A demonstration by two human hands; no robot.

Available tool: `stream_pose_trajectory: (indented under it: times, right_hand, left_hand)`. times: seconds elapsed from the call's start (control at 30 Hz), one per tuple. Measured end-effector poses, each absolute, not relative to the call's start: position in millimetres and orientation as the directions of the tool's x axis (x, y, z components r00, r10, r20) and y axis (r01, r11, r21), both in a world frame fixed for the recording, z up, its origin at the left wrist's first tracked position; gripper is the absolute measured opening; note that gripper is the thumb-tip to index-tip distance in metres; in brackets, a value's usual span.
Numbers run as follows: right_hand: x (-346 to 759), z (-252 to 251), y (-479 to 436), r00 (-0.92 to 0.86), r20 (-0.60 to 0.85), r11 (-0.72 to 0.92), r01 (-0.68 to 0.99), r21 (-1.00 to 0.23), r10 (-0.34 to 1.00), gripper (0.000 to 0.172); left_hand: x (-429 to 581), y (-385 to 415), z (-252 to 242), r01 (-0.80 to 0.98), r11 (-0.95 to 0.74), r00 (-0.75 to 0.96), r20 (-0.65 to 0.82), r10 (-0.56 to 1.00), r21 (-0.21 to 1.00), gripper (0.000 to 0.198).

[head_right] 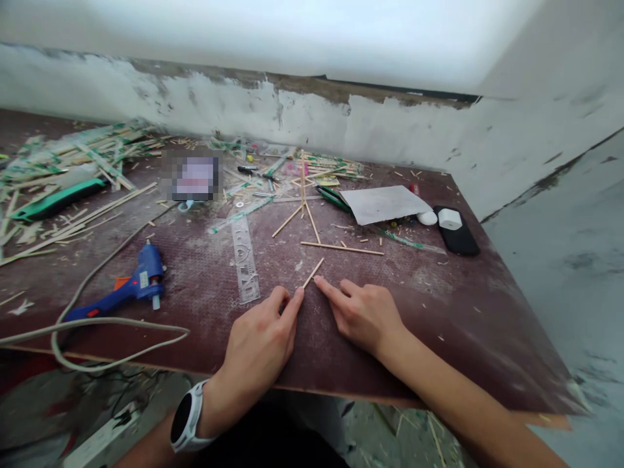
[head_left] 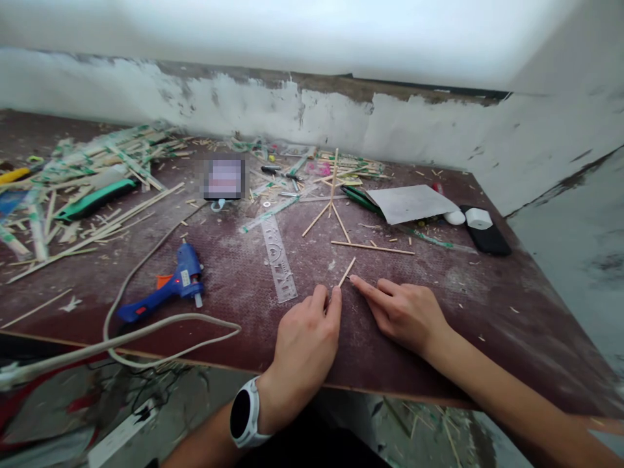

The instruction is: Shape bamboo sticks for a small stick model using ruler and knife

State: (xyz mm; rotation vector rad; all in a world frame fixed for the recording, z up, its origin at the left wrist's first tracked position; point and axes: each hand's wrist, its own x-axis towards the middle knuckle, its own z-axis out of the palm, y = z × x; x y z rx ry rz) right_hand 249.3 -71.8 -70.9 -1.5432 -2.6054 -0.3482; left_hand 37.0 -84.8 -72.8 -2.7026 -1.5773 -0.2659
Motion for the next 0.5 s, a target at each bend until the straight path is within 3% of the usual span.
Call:
stream_pose_trajectory:
  times: [0.3, 0.5]
  right_hand:
    - [248.8, -71.5, -71.7, -0.486, 0.182, 0.466, 0.873, 0.141, 0.855, 0.047]
    - [244.7, -62.9, -71.6, -0.459, 0.067, 0.445, 0.881, 0.158, 0.886, 0.053]
  left_hand:
    - [37.2, -84.2, -72.3, 0.867, -0.492, 0.48, 0.128, 0.868, 0.086, 0.042]
    - [37.4, -84.3, -72.0, 0.863, -0.496, 0.481, 0.139, 0.865, 0.097, 0.042]
